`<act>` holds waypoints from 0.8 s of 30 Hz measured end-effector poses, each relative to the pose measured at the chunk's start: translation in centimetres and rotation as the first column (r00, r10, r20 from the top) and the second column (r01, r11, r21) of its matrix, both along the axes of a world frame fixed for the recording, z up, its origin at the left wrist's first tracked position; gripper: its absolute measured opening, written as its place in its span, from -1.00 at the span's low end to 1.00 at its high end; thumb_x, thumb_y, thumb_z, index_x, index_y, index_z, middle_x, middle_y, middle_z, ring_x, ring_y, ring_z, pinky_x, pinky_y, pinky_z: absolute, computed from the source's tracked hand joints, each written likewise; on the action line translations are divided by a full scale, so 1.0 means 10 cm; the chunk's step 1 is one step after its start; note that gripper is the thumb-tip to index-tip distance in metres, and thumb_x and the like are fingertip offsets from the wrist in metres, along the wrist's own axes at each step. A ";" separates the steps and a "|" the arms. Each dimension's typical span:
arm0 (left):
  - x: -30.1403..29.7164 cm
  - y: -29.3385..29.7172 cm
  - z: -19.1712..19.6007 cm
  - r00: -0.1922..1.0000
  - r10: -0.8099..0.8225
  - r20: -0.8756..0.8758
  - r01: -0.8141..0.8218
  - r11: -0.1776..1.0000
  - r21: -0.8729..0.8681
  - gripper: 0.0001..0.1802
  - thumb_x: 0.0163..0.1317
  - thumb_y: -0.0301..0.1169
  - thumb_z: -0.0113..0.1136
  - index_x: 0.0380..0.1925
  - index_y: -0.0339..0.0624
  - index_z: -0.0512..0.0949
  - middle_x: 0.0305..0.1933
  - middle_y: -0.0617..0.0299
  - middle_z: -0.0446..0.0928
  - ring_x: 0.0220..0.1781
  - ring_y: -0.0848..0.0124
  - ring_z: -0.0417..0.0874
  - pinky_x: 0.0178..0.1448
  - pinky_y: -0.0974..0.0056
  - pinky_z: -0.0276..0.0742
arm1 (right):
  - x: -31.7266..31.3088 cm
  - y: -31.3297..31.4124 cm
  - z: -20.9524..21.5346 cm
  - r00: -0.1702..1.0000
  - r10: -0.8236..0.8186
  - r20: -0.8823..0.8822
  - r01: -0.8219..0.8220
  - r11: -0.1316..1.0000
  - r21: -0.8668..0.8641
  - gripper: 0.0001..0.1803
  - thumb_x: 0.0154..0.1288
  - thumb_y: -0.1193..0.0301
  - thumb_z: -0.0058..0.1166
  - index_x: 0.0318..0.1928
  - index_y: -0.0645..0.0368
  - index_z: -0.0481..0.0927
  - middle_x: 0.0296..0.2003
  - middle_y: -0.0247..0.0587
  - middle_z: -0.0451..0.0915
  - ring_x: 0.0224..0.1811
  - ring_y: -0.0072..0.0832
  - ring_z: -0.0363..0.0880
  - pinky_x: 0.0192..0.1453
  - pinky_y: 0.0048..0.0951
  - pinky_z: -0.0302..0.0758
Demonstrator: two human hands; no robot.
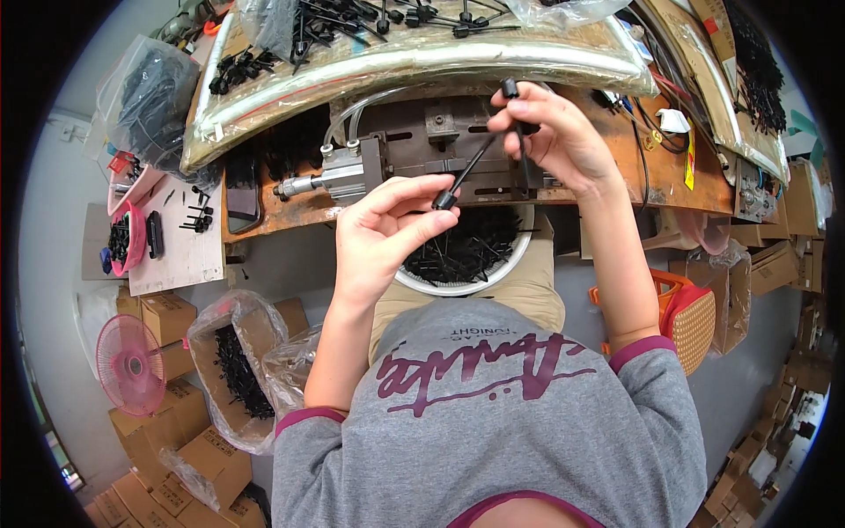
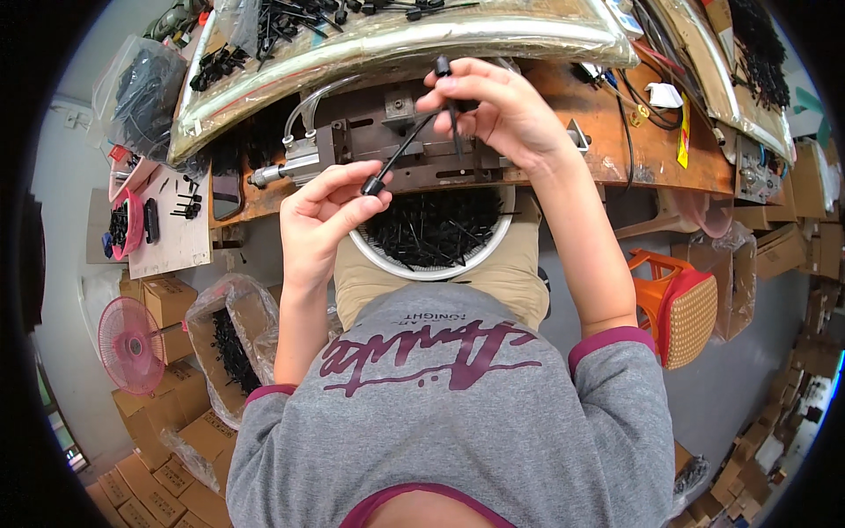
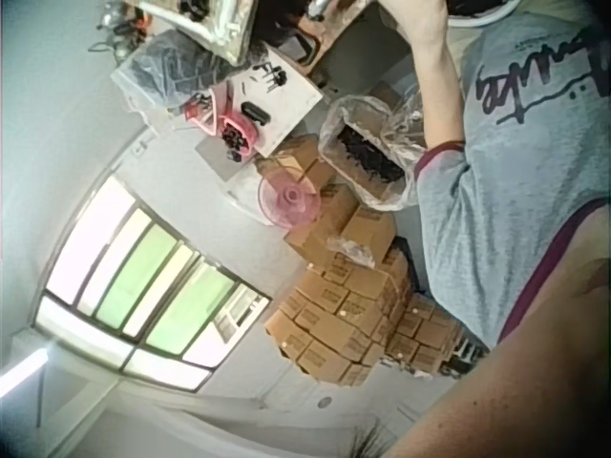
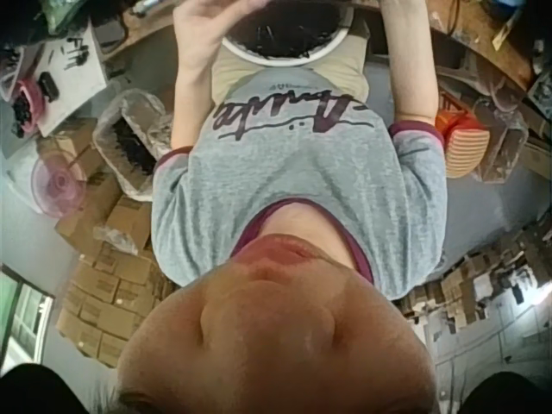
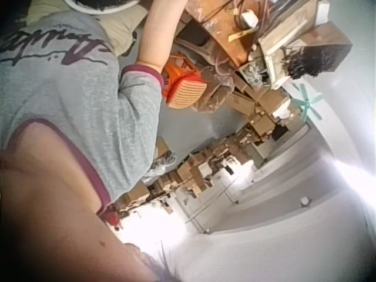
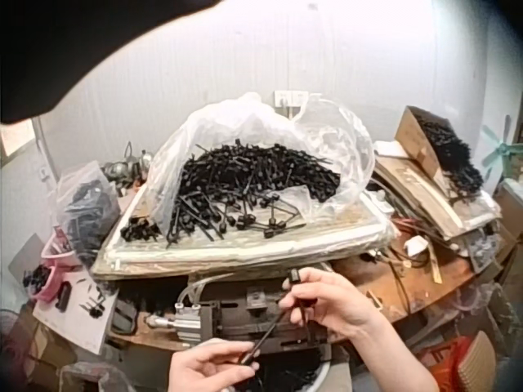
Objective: Manually inserting and securing small black components into a jig or assembly machine.
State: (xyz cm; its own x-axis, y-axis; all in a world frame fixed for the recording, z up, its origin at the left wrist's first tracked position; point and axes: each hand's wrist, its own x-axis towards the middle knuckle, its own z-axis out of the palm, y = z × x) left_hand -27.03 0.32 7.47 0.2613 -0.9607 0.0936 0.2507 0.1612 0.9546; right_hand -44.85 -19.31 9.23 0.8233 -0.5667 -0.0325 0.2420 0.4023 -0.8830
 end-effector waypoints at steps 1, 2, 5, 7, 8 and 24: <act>-0.03 0.02 -0.02 0.999 0.017 0.043 -0.016 1.000 -0.010 -0.63 0.16 -0.71 0.36 0.01 -0.38 0.65 -0.06 0.15 0.65 -0.06 0.45 0.71 0.04 0.38 0.72 | -0.03 -0.03 -0.05 0.997 -0.082 0.001 0.082 0.997 -0.015 -0.73 0.38 0.40 0.18 0.02 0.26 0.60 -0.14 -0.02 0.73 -0.28 -0.50 0.74 -0.17 -0.52 0.65; -0.05 0.04 -0.04 0.996 0.033 0.086 -0.031 0.999 -0.021 -0.64 0.15 -0.71 0.38 -0.01 -0.38 0.67 -0.07 0.17 0.65 -0.07 0.46 0.71 0.04 0.39 0.72 | -0.07 -0.04 -0.08 0.986 -0.164 0.003 0.164 0.986 -0.030 -0.73 0.39 0.39 0.18 0.03 0.25 0.60 -0.11 -0.01 0.73 -0.25 -0.49 0.74 -0.15 -0.52 0.64; -0.09 0.05 -0.22 0.730 0.181 0.659 -0.145 0.983 -0.110 -0.70 0.07 -0.61 0.46 -0.14 -0.30 0.71 -0.09 0.18 0.63 -0.07 0.39 0.71 -0.05 0.33 0.70 | -0.12 0.01 -0.08 0.961 -0.276 -0.004 0.274 0.957 -0.092 -0.72 0.41 0.36 0.19 0.03 0.23 0.61 -0.08 -0.01 0.72 -0.17 -0.46 0.73 -0.06 -0.50 0.63; -0.12 0.00 -0.40 0.377 0.322 0.868 -0.167 0.946 -0.278 -0.71 -0.01 -0.49 0.50 -0.22 -0.25 0.71 -0.02 0.22 0.67 -0.10 0.29 0.73 -0.06 0.27 0.66 | -0.14 0.06 -0.09 0.941 -0.339 -0.010 0.335 0.934 -0.126 -0.73 0.40 0.37 0.20 0.02 0.23 0.60 -0.08 0.00 0.72 -0.15 -0.43 0.74 -0.04 -0.48 0.63; -0.13 -0.03 -0.48 0.330 0.337 0.882 -0.153 0.941 -0.302 -0.71 -0.02 -0.48 0.51 -0.24 -0.23 0.71 0.01 0.23 0.68 -0.09 0.27 0.72 -0.05 0.26 0.66 | -0.14 0.10 -0.11 0.930 -0.368 -0.002 0.365 0.920 -0.141 -0.73 0.40 0.38 0.21 0.02 0.24 0.59 -0.07 0.01 0.72 -0.14 -0.42 0.75 -0.03 -0.47 0.63; -0.12 -0.22 -0.62 0.076 0.281 0.957 -0.101 0.957 -0.273 -0.73 -0.03 -0.39 0.50 -0.27 -0.12 0.71 0.14 0.33 0.68 -0.44 0.32 0.67 -0.28 0.30 0.59 | -0.10 0.51 -0.01 0.797 -0.593 0.113 0.580 0.701 -0.415 -0.73 0.37 0.57 0.22 0.02 0.37 0.52 -0.09 0.05 0.74 -0.13 -0.40 0.76 -0.01 -0.47 0.65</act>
